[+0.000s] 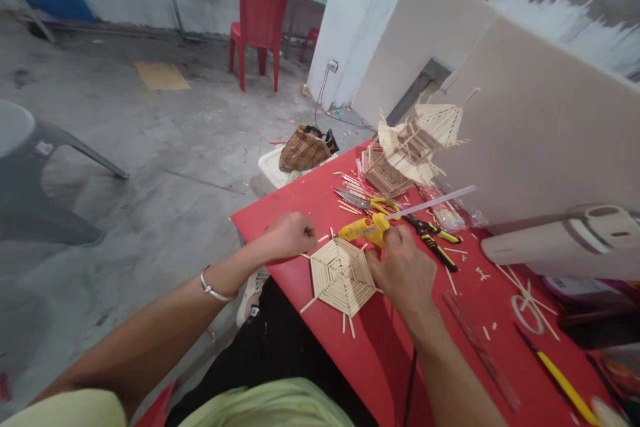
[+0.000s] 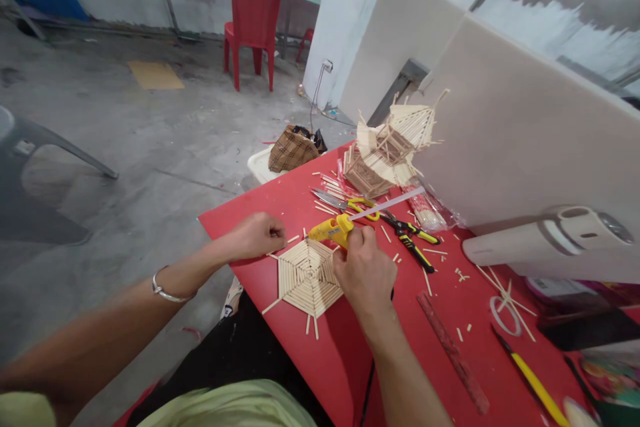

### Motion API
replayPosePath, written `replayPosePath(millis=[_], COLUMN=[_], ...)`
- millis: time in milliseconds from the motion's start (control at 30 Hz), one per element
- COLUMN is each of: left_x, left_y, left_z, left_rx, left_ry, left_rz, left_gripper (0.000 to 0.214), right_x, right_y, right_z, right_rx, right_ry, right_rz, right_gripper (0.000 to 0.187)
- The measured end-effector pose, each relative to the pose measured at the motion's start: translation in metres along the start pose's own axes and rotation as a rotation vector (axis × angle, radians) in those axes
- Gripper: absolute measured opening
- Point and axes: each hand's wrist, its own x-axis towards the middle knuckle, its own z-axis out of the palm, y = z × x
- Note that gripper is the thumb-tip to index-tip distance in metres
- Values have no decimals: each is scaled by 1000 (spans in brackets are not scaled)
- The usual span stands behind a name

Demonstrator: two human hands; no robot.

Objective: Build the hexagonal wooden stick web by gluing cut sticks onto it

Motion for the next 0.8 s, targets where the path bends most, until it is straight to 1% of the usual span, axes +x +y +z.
replayPosePath(millis=[167,500,800], left_x=[-1,-1,-4], left_y=[-3,-2,1], left_z=[4,3,0], left_rx=[5,-14,-24], left_ry=[34,17,16], left_rz=[-7,-9,-15], left_gripper=[15,18,18], right_x=[0,-4,-7], right_y=[0,0,-9], right_z=[0,-6,-12], right_rx=[1,-9,38], right_ry=[13,-9,-26], right_rz=[0,6,-24], right_gripper=[20,19,17])
